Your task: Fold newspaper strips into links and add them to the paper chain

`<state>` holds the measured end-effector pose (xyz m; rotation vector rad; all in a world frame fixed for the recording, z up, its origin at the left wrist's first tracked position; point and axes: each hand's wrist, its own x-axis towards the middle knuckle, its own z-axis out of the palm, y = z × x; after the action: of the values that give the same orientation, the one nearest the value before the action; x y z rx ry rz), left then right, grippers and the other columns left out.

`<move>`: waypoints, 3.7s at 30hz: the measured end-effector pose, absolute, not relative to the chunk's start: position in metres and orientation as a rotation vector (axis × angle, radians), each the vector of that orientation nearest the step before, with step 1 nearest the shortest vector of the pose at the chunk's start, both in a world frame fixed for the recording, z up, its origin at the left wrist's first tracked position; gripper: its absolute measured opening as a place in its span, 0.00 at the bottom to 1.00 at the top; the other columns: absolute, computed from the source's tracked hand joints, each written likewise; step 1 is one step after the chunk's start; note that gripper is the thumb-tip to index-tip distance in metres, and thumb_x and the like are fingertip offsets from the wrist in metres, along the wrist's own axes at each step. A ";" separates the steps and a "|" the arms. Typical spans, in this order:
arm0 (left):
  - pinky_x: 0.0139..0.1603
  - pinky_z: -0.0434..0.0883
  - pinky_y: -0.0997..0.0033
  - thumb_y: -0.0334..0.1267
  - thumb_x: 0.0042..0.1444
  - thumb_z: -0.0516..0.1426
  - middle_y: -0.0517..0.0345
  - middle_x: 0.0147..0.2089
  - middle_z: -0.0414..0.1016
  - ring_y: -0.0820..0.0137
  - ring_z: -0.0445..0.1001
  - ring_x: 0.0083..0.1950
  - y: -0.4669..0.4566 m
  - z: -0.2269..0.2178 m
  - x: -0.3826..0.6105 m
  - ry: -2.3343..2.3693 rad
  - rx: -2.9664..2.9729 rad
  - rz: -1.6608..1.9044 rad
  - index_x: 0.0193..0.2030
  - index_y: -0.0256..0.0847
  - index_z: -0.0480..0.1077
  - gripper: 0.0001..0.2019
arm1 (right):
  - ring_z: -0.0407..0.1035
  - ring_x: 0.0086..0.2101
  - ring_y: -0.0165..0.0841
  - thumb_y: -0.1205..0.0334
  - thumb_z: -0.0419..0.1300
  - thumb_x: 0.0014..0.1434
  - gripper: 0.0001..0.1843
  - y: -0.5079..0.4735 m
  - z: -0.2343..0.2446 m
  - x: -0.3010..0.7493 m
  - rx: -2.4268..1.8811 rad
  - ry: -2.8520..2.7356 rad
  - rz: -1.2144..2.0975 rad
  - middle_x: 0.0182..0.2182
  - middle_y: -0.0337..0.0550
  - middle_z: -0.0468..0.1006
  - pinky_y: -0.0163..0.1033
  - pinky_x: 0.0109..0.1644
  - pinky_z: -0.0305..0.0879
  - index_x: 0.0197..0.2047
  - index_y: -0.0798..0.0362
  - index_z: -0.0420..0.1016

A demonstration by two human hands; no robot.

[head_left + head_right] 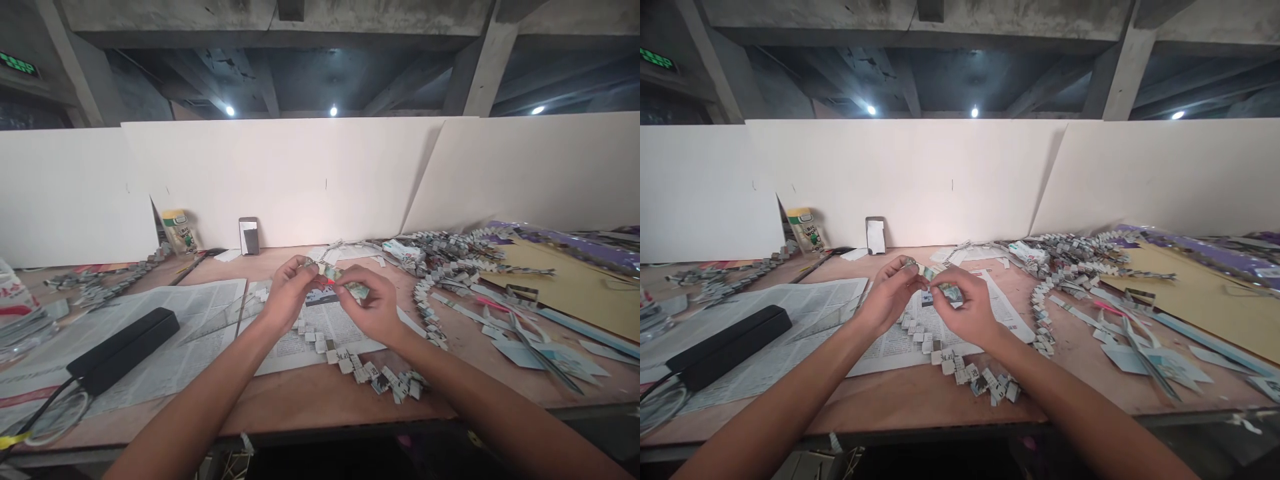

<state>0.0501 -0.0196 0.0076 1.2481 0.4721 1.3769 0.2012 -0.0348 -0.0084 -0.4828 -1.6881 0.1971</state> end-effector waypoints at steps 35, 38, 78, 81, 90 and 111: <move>0.31 0.63 0.72 0.43 0.52 0.58 0.60 0.24 0.67 0.73 0.64 0.28 -0.020 0.017 0.036 0.817 1.733 1.353 0.25 0.38 0.71 0.11 | 0.72 0.38 0.35 0.67 0.58 0.57 0.08 -0.022 -0.015 0.207 -0.418 -2.013 0.068 0.36 0.44 0.78 0.44 0.43 0.68 0.38 0.47 0.77; 0.32 0.65 0.71 0.43 0.53 0.58 0.58 0.26 0.69 0.72 0.66 0.29 -0.021 0.016 0.039 0.811 1.750 1.386 0.27 0.37 0.72 0.11 | 0.71 0.35 0.34 0.64 0.59 0.56 0.04 -0.025 -0.016 0.200 -0.522 -1.827 0.337 0.32 0.43 0.77 0.42 0.40 0.67 0.32 0.49 0.76; 0.39 0.68 0.68 0.38 0.57 0.55 0.53 0.38 0.78 0.65 0.74 0.38 -0.026 0.011 0.038 0.953 2.362 1.486 0.45 0.45 0.76 0.12 | 0.70 0.31 0.35 0.59 0.61 0.55 0.07 -0.022 -0.006 0.211 -0.738 -1.680 0.360 0.31 0.42 0.77 0.40 0.33 0.66 0.37 0.49 0.76; 0.39 0.68 0.67 0.39 0.58 0.54 0.54 0.38 0.78 0.65 0.74 0.39 -0.025 0.012 0.038 0.931 2.385 1.460 0.44 0.46 0.76 0.11 | 0.71 0.34 0.36 0.62 0.58 0.57 0.07 -0.021 -0.006 0.213 -0.716 -1.770 0.184 0.32 0.42 0.79 0.42 0.37 0.67 0.38 0.48 0.77; 0.38 0.68 0.70 0.39 0.58 0.54 0.55 0.38 0.78 0.67 0.74 0.38 -0.024 0.011 0.037 0.927 2.356 1.449 0.42 0.44 0.77 0.11 | 0.71 0.37 0.36 0.64 0.54 0.60 0.09 -0.023 -0.002 0.217 -0.735 -1.891 0.054 0.36 0.43 0.79 0.42 0.42 0.66 0.39 0.49 0.76; 0.41 0.74 0.70 0.42 0.55 0.57 0.56 0.41 0.80 0.66 0.78 0.40 -0.030 0.014 0.039 0.971 2.239 1.362 0.43 0.40 0.77 0.13 | 0.70 0.33 0.34 0.63 0.62 0.53 0.03 -0.021 0.001 0.217 -0.683 -1.738 0.382 0.31 0.45 0.76 0.40 0.37 0.66 0.33 0.53 0.75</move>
<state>0.0387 -0.0299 0.0139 2.2392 0.9706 1.3618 0.2168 -0.0211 0.0015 -0.6828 -1.7381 0.3822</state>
